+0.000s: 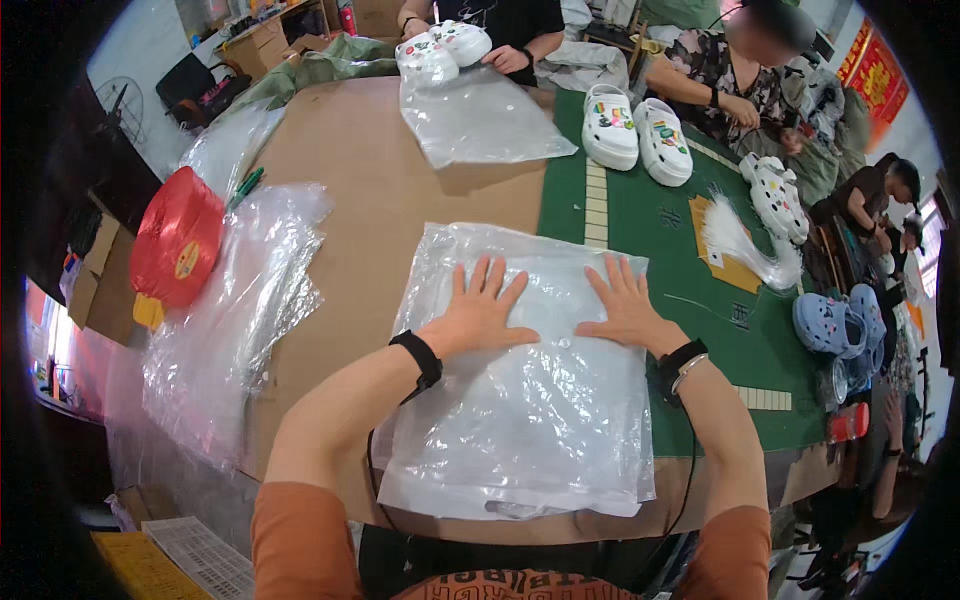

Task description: Packaging pairs of decorated clogs into plastic bags.

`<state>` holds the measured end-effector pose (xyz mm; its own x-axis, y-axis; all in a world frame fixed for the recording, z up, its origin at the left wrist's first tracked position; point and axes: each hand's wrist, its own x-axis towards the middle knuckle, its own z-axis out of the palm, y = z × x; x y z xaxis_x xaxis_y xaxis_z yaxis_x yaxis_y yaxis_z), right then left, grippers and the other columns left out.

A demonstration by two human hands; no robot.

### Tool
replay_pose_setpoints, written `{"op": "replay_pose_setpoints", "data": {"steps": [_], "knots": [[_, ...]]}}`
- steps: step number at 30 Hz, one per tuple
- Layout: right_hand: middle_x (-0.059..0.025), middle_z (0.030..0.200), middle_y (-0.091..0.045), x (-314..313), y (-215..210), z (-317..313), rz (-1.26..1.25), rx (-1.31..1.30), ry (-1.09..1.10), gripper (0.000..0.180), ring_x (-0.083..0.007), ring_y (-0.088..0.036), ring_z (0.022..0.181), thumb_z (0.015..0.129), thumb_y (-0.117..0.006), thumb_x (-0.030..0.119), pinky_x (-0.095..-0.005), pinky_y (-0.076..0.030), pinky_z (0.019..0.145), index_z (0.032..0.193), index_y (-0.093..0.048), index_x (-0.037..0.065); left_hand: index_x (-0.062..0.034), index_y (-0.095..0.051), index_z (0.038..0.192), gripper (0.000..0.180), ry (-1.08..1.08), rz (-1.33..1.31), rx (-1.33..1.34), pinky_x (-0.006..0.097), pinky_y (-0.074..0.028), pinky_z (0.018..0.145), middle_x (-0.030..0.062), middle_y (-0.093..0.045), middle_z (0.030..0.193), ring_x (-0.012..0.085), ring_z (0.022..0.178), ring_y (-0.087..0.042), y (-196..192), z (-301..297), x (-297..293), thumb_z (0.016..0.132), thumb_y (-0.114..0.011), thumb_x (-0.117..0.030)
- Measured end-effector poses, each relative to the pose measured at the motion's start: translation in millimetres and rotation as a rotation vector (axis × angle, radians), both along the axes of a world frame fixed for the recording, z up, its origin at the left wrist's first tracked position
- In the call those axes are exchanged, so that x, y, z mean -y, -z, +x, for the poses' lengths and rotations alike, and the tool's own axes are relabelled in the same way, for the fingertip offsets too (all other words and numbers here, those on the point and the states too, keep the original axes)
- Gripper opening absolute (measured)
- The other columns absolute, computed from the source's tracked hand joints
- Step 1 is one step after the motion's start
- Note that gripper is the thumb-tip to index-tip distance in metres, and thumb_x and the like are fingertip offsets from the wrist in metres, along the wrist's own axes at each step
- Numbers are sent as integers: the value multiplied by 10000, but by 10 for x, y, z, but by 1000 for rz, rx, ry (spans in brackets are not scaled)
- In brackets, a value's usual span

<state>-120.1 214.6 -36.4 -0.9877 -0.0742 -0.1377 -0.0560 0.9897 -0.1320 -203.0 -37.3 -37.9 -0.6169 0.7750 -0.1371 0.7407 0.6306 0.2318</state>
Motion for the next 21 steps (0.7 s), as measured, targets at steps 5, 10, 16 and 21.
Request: {"op": "replay_pose_setpoints", "data": {"steps": [5, 10, 16, 21], "knots": [[-261, 1426, -67, -103, -203, 227, -57, 8, 28, 897, -444, -52, 1314, 718, -527, 646, -589, -71, 1019, 1392, -213, 145, -157, -201, 1395, 826, -110, 76, 22, 622, -20, 1003, 270, -63, 1424, 448, 1315, -37, -142, 9, 140, 740, -587, -478], [-290, 1399, -134, -19, -432, 939, -600, -94, 214, 820, -469, -87, 1296, 790, -576, 427, -505, -156, 1040, 1361, -180, -8, -53, -230, 1362, 782, -490, 429, 120, 544, -193, 1014, 231, -227, 1390, 422, 1284, -193, -10, -161, 863, 744, -613, -340], [-287, 1173, -474, 274, -464, 1426, -479, 18, 353, 784, -394, -440, 1124, 759, -611, 303, -442, -327, 948, 1317, -215, -80, 22, -225, 1340, 788, -446, 515, 279, 450, -266, 1010, 264, -344, 1303, 406, 1220, -298, -87, 350, 802, 742, -616, -311], [-279, 1248, -407, 310, -434, 1642, -723, -66, 367, 766, -352, -390, 1188, 750, -629, 208, -364, -300, 995, 1309, -214, -111, 45, -213, 1335, 809, -295, 427, 315, 424, -262, 1019, 272, -324, 1303, 395, 1221, -292, -175, 822, 802, 727, -632, -287]]}}
